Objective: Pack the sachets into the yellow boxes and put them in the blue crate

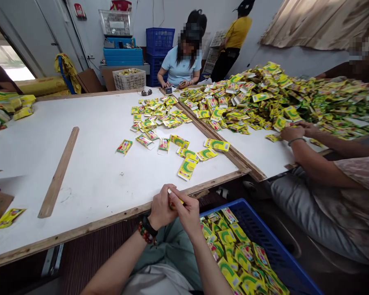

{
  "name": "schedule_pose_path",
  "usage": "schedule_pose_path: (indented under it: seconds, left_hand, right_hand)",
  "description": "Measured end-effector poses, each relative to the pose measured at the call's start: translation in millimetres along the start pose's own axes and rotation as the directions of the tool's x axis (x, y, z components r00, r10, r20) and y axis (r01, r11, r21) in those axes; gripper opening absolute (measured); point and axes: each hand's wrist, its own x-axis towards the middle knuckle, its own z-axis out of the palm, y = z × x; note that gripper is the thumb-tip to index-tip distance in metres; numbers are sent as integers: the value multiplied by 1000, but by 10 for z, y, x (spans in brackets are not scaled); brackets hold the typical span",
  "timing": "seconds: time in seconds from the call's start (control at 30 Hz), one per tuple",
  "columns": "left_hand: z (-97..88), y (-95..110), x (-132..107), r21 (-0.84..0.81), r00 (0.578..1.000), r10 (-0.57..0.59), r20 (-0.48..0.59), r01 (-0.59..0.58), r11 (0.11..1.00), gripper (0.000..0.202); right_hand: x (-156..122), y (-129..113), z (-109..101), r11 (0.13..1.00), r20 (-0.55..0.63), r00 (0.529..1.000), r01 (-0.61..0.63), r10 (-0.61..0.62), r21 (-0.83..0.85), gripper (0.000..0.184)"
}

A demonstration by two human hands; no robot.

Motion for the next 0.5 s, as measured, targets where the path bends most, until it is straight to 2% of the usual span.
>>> schedule_pose_path:
  seconds: [0.07,0.13,0.3,0.4,0.43,0.5]
  left_hand:
    - [8,-3,6,49,999,-39,-6,39,998,47]
    - [26,-25,11,70,998,-56,-26,58,996,49]
    - [58,-47,15,80,991,-130,-23,131,988,39]
    - [25,4,15,105,989,-146,-15,147,983,32]
    - [-11,24,32,101,993,-117,22,114,988,33]
    - [-144,44,128,60,977,27,212,-40,997,38]
  right_hand:
    - [40,2,-14,999,-21,1000,-11,10,-38,32]
    - [79,-17,-31,998,25,1000,5,-4,-62,33]
    - [116,-93,-48,967,227,966,168,-122,-192,40]
    - [117,-84,-33,947,238,956,228,-174,-225,40]
    - [105,-71,-53,944,223,958,231,-179,-235,37]
    - [41,-34,-183,931,182,970,213,-164,-296,35]
